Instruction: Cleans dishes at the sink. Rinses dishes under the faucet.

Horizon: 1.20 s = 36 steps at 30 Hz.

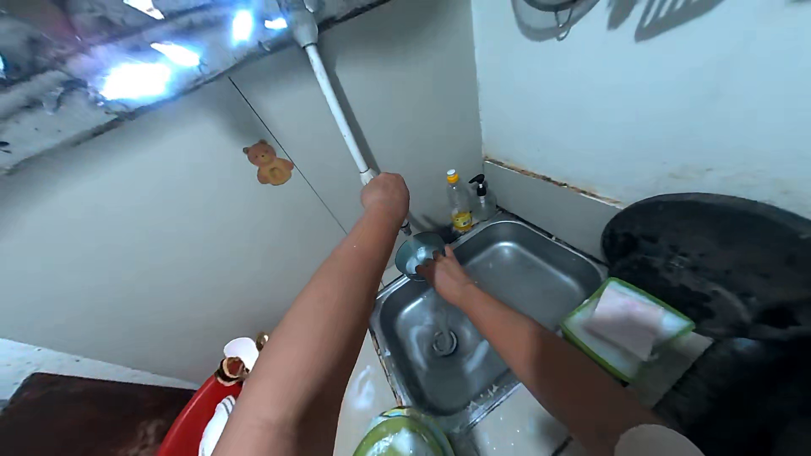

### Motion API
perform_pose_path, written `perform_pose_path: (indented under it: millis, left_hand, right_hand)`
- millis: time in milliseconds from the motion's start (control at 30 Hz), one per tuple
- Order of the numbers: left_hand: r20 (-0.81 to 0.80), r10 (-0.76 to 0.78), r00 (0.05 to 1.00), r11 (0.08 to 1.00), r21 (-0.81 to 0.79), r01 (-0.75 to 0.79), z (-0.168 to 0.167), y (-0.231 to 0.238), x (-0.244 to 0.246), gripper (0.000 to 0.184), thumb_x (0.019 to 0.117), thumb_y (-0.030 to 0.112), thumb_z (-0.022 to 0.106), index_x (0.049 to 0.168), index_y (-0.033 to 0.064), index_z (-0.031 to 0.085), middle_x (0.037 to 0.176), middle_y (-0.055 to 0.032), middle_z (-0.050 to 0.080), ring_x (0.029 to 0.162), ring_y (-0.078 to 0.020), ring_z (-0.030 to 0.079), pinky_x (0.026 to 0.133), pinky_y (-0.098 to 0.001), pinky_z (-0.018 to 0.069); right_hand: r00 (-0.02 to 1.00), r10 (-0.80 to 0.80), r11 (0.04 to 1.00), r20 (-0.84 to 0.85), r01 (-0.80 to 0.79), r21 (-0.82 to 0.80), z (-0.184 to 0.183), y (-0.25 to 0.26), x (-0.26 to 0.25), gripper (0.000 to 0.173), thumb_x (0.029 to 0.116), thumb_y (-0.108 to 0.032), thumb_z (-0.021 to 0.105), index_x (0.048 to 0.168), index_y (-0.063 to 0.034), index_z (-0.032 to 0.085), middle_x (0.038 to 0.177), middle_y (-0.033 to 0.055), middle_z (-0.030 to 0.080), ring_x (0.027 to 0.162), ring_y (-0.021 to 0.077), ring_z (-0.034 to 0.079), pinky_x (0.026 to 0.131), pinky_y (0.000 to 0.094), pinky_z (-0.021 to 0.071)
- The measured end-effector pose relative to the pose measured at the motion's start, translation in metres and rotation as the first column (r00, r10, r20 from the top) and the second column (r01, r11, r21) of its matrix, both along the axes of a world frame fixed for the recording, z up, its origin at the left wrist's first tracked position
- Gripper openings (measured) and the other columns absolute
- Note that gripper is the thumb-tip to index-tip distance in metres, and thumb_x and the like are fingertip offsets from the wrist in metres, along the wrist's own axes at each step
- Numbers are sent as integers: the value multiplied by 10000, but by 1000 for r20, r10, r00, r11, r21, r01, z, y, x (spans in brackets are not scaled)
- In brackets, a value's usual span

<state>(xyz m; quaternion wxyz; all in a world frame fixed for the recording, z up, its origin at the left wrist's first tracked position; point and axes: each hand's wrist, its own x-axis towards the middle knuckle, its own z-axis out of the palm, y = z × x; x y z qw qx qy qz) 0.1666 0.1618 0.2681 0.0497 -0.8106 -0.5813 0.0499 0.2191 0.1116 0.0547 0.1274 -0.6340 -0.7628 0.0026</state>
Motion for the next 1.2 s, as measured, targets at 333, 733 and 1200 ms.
perform_pose_path:
  millis: [333,733,1200]
  left_hand:
    - [813,480,330,836,-537,108,-129,38,-64,357,1120,233,381,1245,-25,593,987,-101,685,784,-139,650,728,-327,560]
    - [795,546,263,788,-594,162,-166,53,-32,311,1102,217,472,1180,-31,644,938,-101,658,758,-149,615,716,-318,544]
    - [837,546,33,829,-545,121,-209,61,-55,581,1106,470,297,1339,17,575,1225,-196,642,1090,-297,623,918,-521,511]
  right_hand:
    - [996,80,997,-41,-81,-18,-7,7,-7,345,957,77,584,1248,-68,702,1160,205,702,1176,415,619,1146,600,351]
    - [434,-304,934,-848,-42,-356,-12,73,26,270,997,-15,586,1256,56,613,1226,234,640,1146,328,617,1005,518,480]
    - [-172,-542,831,-823,33,-555,61,56,24,454,1063,-206,581,1419,57,483,1466,256,472,1345,345,461,1083,537,397]
